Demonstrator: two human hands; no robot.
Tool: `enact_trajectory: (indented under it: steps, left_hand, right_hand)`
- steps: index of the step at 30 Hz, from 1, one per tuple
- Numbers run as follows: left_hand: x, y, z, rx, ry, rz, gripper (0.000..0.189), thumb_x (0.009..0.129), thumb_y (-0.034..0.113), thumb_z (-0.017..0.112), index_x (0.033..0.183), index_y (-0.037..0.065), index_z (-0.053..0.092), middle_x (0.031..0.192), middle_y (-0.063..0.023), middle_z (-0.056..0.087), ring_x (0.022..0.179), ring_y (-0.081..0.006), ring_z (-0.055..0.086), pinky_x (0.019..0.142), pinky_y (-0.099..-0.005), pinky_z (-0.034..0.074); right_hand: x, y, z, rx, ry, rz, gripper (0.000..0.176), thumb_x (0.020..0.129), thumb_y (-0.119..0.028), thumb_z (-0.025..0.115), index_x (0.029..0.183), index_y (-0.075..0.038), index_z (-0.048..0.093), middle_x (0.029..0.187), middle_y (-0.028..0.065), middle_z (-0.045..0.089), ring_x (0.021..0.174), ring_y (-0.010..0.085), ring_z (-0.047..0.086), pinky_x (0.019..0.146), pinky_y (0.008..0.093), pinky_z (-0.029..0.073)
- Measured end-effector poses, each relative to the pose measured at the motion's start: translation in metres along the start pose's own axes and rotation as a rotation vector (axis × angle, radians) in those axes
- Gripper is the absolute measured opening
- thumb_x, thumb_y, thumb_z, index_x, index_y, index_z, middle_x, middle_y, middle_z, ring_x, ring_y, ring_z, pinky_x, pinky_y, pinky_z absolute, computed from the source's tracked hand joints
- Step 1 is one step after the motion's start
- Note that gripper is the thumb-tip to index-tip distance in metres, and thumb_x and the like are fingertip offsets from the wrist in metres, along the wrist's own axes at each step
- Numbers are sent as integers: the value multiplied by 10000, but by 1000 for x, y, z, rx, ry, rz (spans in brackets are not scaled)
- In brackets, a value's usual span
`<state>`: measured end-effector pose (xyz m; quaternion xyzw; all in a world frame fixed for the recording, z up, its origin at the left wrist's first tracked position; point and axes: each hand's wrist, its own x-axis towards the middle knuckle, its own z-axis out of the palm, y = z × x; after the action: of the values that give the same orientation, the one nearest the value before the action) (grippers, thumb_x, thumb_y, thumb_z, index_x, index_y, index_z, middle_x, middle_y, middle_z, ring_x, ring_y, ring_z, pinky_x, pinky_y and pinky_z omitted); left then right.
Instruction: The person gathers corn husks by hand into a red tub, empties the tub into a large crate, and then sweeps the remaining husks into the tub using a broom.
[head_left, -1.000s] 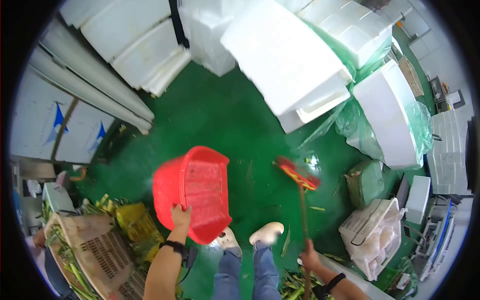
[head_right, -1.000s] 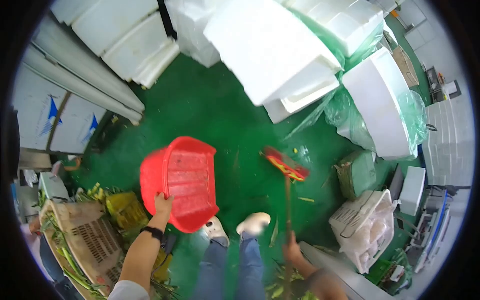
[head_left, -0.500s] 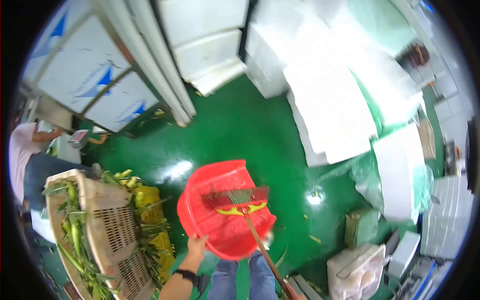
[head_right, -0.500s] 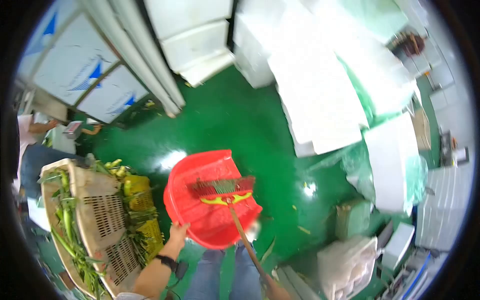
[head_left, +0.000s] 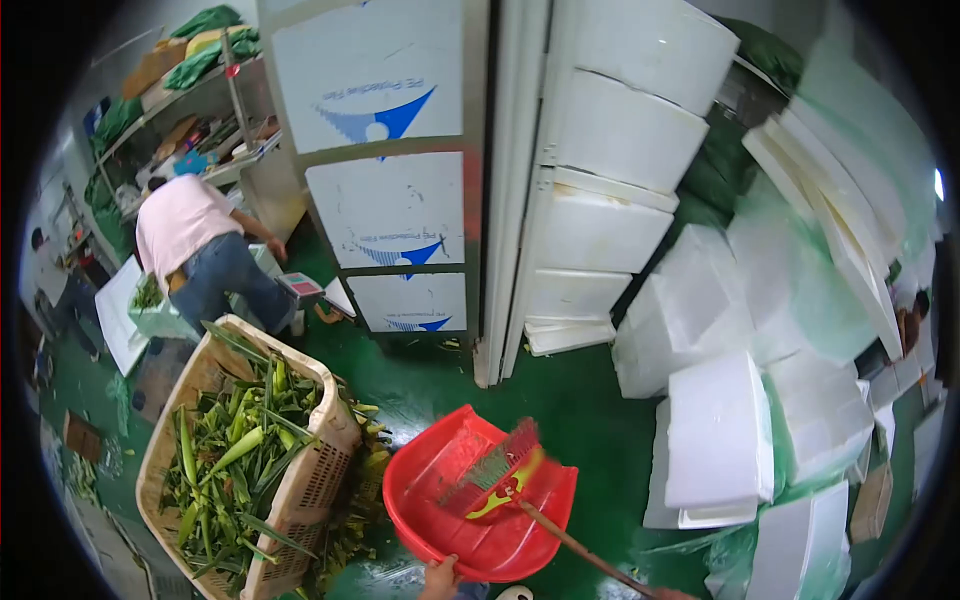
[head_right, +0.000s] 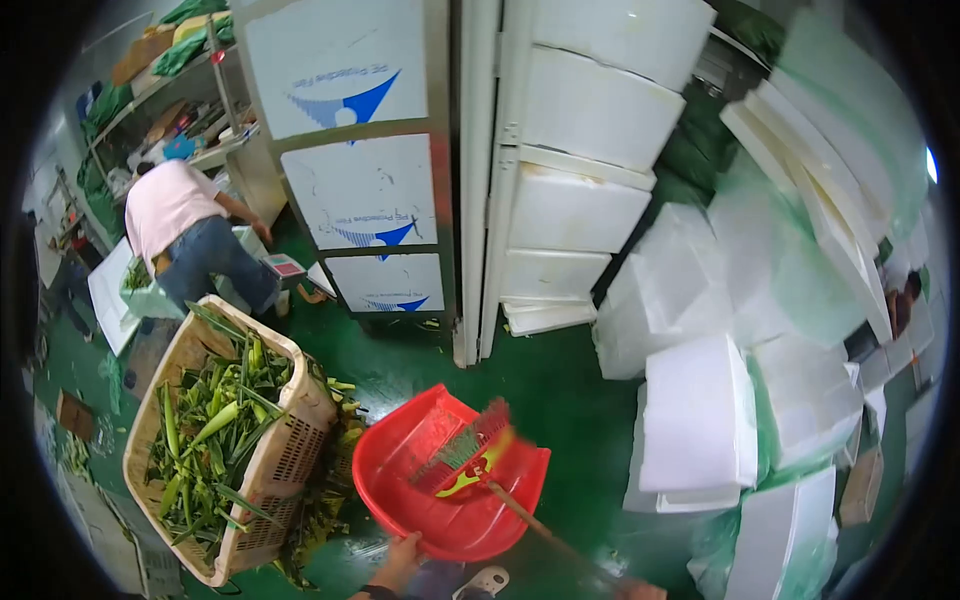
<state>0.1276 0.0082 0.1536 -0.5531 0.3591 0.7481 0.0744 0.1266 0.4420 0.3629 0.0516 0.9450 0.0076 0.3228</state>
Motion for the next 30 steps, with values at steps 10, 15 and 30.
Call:
enact_trajectory:
  steps: [10, 15, 30]
  left_hand:
    - [226, -86, 67, 529, 103, 421, 174, 794, 144, 616, 939, 122, 522, 851, -50, 527, 819, -201, 536, 576, -316, 506]
    - [265, 14, 92, -474, 60, -258, 117, 849, 146, 569, 945, 144, 501, 863, -23, 532, 825, -185, 535, 615, -356, 509]
    - [281, 13, 79, -115, 364, -98, 303, 818, 232, 622, 1060, 124, 476, 873, -39, 578, 658, -227, 592, 515, -298, 507]
  right_hand:
    - [255, -217, -229, -814, 366, -734, 239, 753, -177, 530, 987, -133, 546, 671, 11, 511, 625, 179, 566, 507, 348, 434]
    - [341, -374, -285, -964, 557, -1088, 203, 724, -169, 542, 919, -125, 572, 662, -8, 477, 610, 144, 547, 481, 279, 417]
    - [476, -623, -327, -1394, 551, -1461, 88, 729, -138, 548, 774, -102, 614, 698, 26, 605, 664, 180, 611, 557, 306, 446]
